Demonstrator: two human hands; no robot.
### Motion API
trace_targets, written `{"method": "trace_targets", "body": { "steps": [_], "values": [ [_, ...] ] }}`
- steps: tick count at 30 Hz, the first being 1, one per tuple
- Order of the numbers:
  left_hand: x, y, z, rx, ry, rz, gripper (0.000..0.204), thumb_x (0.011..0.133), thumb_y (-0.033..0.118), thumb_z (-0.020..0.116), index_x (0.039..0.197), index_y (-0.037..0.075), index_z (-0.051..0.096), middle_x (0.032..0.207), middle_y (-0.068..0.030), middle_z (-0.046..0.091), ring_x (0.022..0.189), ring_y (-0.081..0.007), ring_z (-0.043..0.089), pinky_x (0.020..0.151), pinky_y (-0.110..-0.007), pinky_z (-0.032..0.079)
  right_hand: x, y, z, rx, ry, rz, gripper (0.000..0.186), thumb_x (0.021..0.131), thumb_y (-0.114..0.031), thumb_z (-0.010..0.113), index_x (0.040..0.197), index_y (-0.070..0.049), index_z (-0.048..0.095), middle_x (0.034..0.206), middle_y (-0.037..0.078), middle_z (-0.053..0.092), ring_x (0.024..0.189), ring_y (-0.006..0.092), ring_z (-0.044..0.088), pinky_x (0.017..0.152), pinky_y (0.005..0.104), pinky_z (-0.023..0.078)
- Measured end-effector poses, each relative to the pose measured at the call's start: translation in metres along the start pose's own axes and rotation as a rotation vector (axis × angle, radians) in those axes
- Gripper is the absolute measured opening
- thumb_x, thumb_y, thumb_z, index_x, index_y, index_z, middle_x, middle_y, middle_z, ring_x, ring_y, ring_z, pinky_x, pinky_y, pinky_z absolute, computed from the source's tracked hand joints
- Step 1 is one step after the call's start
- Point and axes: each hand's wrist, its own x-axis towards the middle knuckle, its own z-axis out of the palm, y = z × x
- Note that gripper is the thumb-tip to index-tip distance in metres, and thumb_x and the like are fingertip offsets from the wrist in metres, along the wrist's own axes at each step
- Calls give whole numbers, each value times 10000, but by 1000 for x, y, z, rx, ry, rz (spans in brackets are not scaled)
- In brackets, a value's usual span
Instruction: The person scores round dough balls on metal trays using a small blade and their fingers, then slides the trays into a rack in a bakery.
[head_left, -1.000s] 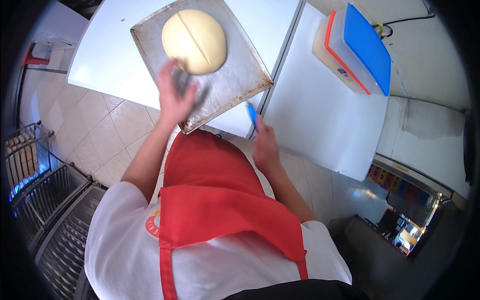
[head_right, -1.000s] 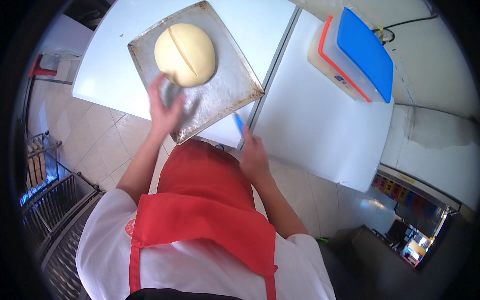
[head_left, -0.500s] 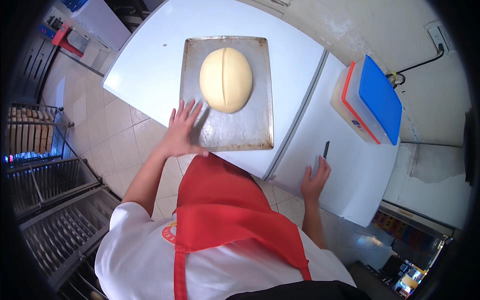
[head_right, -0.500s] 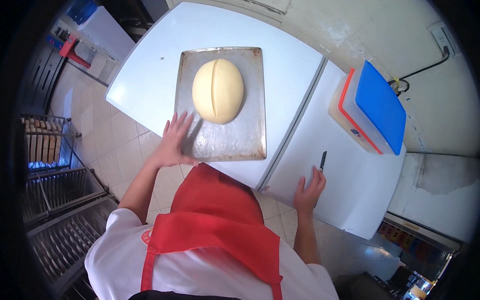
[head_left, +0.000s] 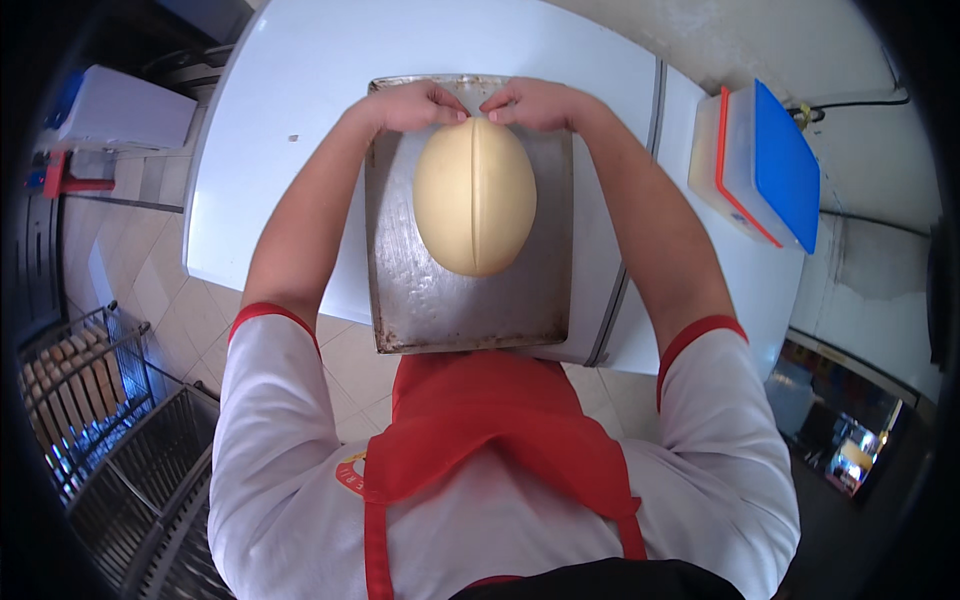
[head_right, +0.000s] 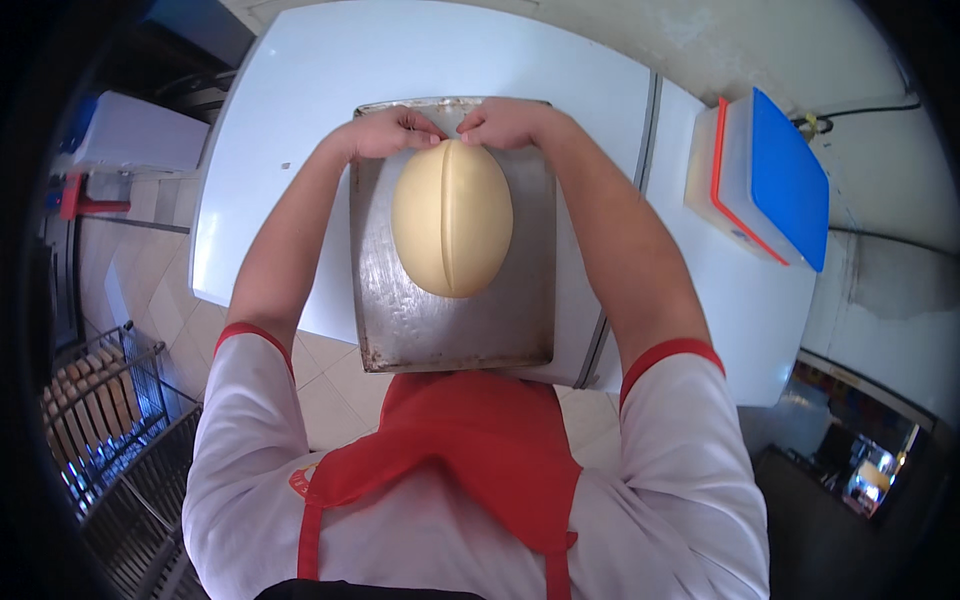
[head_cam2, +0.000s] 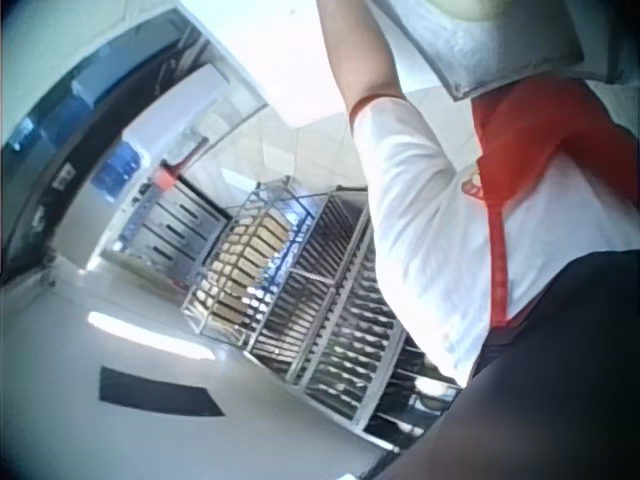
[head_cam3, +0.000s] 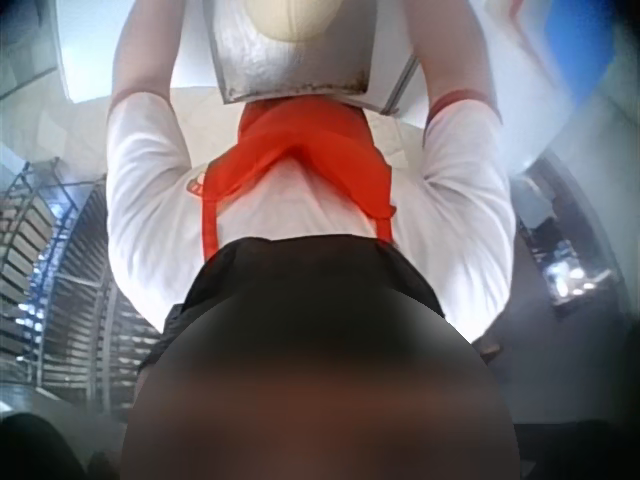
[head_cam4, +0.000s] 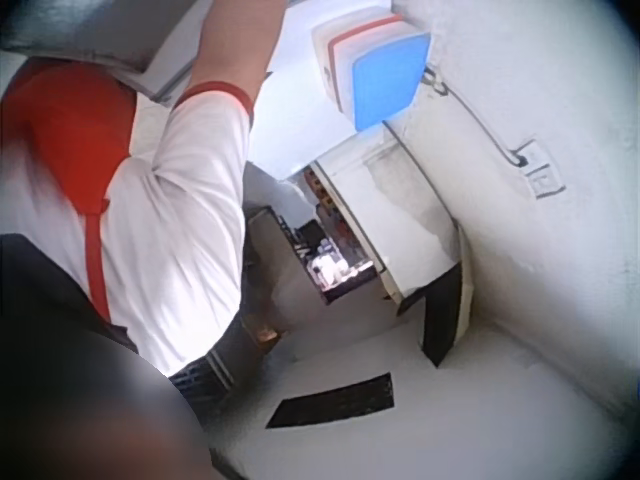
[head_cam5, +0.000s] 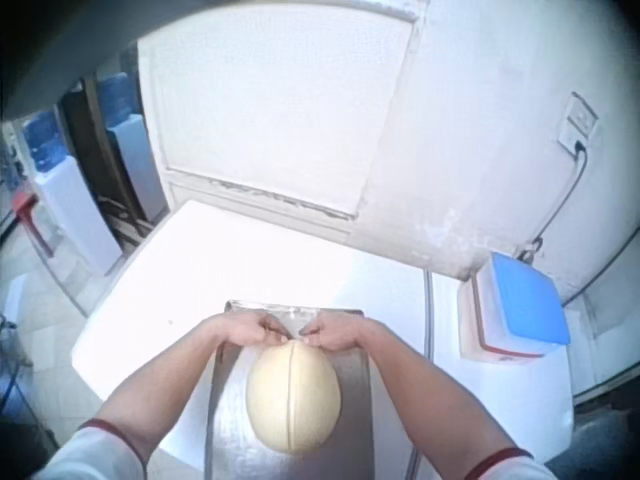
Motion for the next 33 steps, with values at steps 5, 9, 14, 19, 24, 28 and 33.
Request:
{"method": "trace_targets", "body": {
  "steps": [5, 9, 14, 19, 24, 28, 33],
  "values": [
    [21, -10, -14, 35, -106, 32, 346, 917, 265, 759, 1164, 23, 768, 1050, -96, 770, 1036, -189, 671, 1023, -346, 463, 15, -12, -5, -37, -146, -16, 421, 963, -325, 691, 1271, -40, 715, 1092, 107, 722, 1141, 245, 639, 1015, 377, 468],
    [32, -13, -9, 87, -154, 95, 261, 918, 215, 774, 1063, -2, 771, 922, -53, 745, 889, -145, 642, 881, -322, 500, 20, -14, 1, -184, -112, -68, 329, 942, -278, 709, 1115, 0, 737, 965, 104, 727, 927, 227, 658, 841, 383, 510],
    [28, -29, -3, -64, -33, 142, 302, 939, 248, 773, 1067, -25, 765, 845, -32, 694, 808, -121, 596, 766, -311, 490, 12, -7, 17, -180, 114, -72, 270, 925, -232, 717, 1064, -2, 739, 919, 126, 707, 835, 221, 628, 765, 385, 505],
    [4, -21, -8, -47, 139, 206, 368, 908, 301, 789, 1153, 28, 778, 879, -80, 691, 802, -195, 630, 758, -362, 508, -17, -5, 19, 37, 395, -133, 313, 912, -227, 733, 1160, -36, 739, 931, 85, 626, 857, 215, 592, 787, 366, 496],
    [-26, 9, 2, 204, 119, 187, 381, 871, 260, 814, 1157, 12, 771, 920, -97, 671, 817, -205, 634, 752, -359, 505, -37, -24, 22, -231, 206, -128, 369, 896, -271, 749, 1188, -46, 739, 930, 89, 611, 858, 241, 594, 790, 375, 497],
    [-27, 8, 29, 230, 278, 206, 288, 874, 173, 807, 1085, -19, 765, 883, -94, 649, 753, -187, 607, 708, -351, 487, -29, -23, 35, -271, 216, -50, 339, 886, -275, 728, 1126, -37, 758, 971, 166, 736, 906, 334, 699, 812, 455, 536],
    [-42, 20, 49, 312, 485, 226, 240, 890, 151, 780, 1050, -26, 757, 861, -95, 634, 697, -200, 602, 681, -359, 497, -34, -19, 51, -232, 376, -93, 294, 899, -237, 700, 1118, -49, 759, 976, 168, 745, 912, 344, 705, 803, 475, 534]
  ]
}}
